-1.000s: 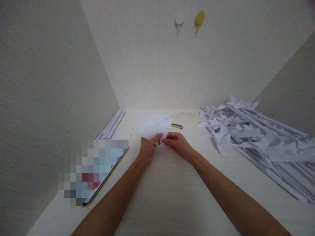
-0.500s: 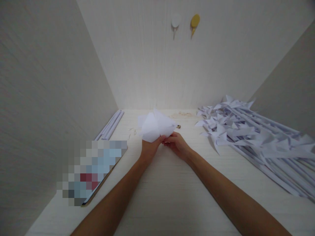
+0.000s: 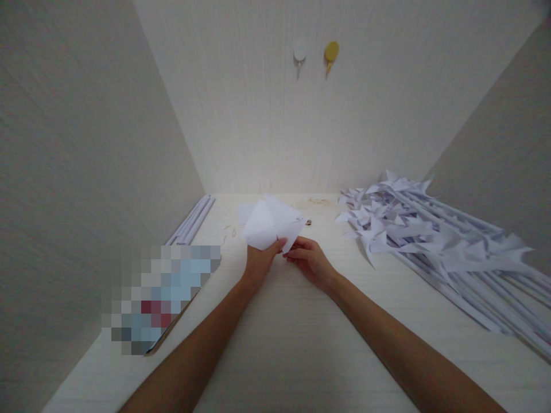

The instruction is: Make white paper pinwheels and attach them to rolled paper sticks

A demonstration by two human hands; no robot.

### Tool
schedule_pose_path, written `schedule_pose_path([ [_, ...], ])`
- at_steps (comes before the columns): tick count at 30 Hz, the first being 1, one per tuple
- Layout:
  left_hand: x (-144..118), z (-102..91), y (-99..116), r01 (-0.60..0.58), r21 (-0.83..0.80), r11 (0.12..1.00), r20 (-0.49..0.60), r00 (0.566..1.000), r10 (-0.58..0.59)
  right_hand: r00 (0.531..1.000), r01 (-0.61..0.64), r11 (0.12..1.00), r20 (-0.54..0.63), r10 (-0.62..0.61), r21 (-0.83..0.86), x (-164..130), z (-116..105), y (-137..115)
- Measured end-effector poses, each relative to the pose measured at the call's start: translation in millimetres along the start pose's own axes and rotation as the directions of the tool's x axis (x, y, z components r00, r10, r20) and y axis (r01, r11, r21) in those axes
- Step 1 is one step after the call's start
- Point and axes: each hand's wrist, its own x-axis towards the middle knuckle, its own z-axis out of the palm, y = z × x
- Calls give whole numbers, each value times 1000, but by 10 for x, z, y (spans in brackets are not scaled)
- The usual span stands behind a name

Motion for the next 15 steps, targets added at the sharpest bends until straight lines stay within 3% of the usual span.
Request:
schedule_pose_path([
  [3,-16,3,21,19,-21,1000,2,1000,-19,1000,24,999,-12,-25,-21,3,-8,25],
  [9,29,-43,-45,36,-86,996,4,999,-36,976,210,904,26,-216,-373,28,-24,117],
  [15,32,-56,-69,168,-237,957,146,980,-136,922,366,785,79,-380,-500,15,-36,96],
])
